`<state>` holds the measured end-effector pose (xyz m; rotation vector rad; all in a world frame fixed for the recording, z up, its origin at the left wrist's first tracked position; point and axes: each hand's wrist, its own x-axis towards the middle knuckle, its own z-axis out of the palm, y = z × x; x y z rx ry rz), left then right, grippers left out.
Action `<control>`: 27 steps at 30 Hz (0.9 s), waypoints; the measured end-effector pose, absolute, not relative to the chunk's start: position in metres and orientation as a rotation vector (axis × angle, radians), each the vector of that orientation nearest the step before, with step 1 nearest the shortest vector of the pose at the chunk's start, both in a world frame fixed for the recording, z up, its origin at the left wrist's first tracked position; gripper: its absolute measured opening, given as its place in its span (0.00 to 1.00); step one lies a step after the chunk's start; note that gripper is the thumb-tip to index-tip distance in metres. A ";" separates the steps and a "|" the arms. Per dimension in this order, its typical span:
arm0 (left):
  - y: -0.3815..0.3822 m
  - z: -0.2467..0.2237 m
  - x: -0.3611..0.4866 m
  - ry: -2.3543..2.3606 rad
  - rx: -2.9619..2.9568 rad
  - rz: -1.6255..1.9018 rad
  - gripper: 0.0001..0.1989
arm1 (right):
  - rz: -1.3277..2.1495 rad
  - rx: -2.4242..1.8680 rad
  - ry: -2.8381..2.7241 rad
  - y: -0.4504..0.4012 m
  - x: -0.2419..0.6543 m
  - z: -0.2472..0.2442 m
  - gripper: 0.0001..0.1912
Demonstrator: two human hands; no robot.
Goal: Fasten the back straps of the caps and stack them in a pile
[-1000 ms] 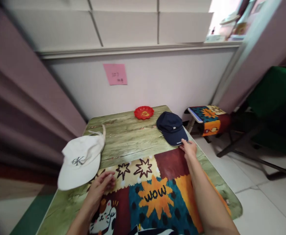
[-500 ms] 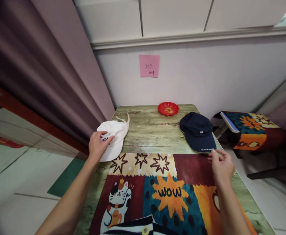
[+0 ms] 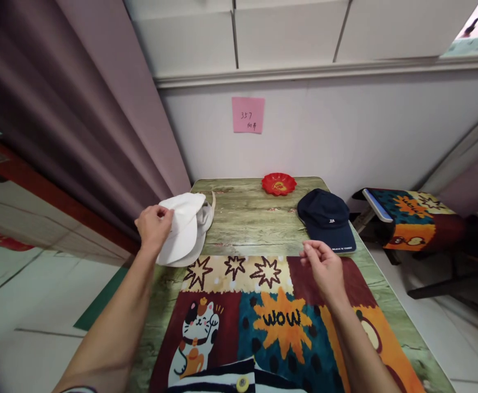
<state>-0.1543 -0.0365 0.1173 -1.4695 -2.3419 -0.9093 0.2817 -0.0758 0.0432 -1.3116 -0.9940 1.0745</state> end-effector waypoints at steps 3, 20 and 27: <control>-0.046 0.139 -0.143 -2.173 -1.462 -1.071 0.07 | 1.320 -1.164 -1.033 -0.078 0.250 0.052 0.24; -0.097 0.120 -0.022 -2.030 -1.839 -2.143 0.14 | 2.128 -0.418 -0.585 -0.049 0.178 0.088 0.31; -0.102 0.076 -0.010 -2.949 -1.751 -3.223 0.43 | 1.946 -0.320 -0.557 -0.059 0.183 0.087 0.42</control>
